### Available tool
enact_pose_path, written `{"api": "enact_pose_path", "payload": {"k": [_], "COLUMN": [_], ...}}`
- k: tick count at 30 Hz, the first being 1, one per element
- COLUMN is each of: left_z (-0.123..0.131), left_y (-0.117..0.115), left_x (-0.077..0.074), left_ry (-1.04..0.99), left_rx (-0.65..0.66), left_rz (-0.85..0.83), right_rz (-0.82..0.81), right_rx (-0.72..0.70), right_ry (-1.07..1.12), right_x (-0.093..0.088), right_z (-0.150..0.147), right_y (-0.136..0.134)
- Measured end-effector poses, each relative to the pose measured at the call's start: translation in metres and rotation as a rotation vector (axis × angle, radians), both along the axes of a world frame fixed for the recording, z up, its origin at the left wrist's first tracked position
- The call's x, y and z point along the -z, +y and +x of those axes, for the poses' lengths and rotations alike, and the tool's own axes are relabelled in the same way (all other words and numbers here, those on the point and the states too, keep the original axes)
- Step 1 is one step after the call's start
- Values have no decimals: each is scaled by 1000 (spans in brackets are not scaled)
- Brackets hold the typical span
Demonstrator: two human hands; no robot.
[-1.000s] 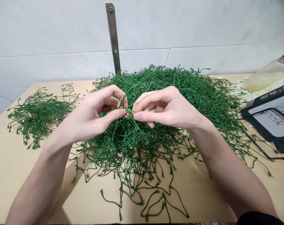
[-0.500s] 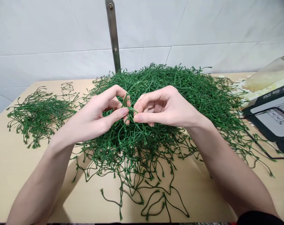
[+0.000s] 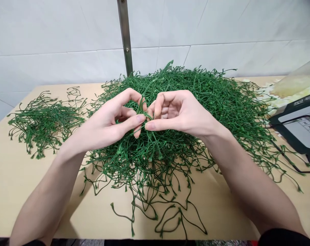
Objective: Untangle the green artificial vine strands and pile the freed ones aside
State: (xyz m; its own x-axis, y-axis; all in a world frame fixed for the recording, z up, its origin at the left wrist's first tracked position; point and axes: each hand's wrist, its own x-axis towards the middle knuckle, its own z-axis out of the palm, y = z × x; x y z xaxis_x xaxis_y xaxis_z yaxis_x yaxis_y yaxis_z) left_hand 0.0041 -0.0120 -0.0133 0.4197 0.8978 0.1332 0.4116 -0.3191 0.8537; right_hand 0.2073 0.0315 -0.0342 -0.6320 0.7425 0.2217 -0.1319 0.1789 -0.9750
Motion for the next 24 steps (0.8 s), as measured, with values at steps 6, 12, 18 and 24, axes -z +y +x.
{"api": "enact_pose_path", "payload": {"k": [6,12,18,24], "left_z": [-3,3,6,8], "left_y": [-1,-2,0,4], "left_x": [-2,-9,2,15], "left_ry": [66,274,253,102], "left_rx": [25,-4,-18,32], "left_rz": [48,95,147,34], "right_rz": [61,251,433,399], "right_rx": [-20,-13,97,33], "right_ry": [-108,-333,-453,-470], "right_x": [-5,-4,-6,-4], "right_z": [3,6,6,7], "right_y": [1,-1,-6,-7]}}
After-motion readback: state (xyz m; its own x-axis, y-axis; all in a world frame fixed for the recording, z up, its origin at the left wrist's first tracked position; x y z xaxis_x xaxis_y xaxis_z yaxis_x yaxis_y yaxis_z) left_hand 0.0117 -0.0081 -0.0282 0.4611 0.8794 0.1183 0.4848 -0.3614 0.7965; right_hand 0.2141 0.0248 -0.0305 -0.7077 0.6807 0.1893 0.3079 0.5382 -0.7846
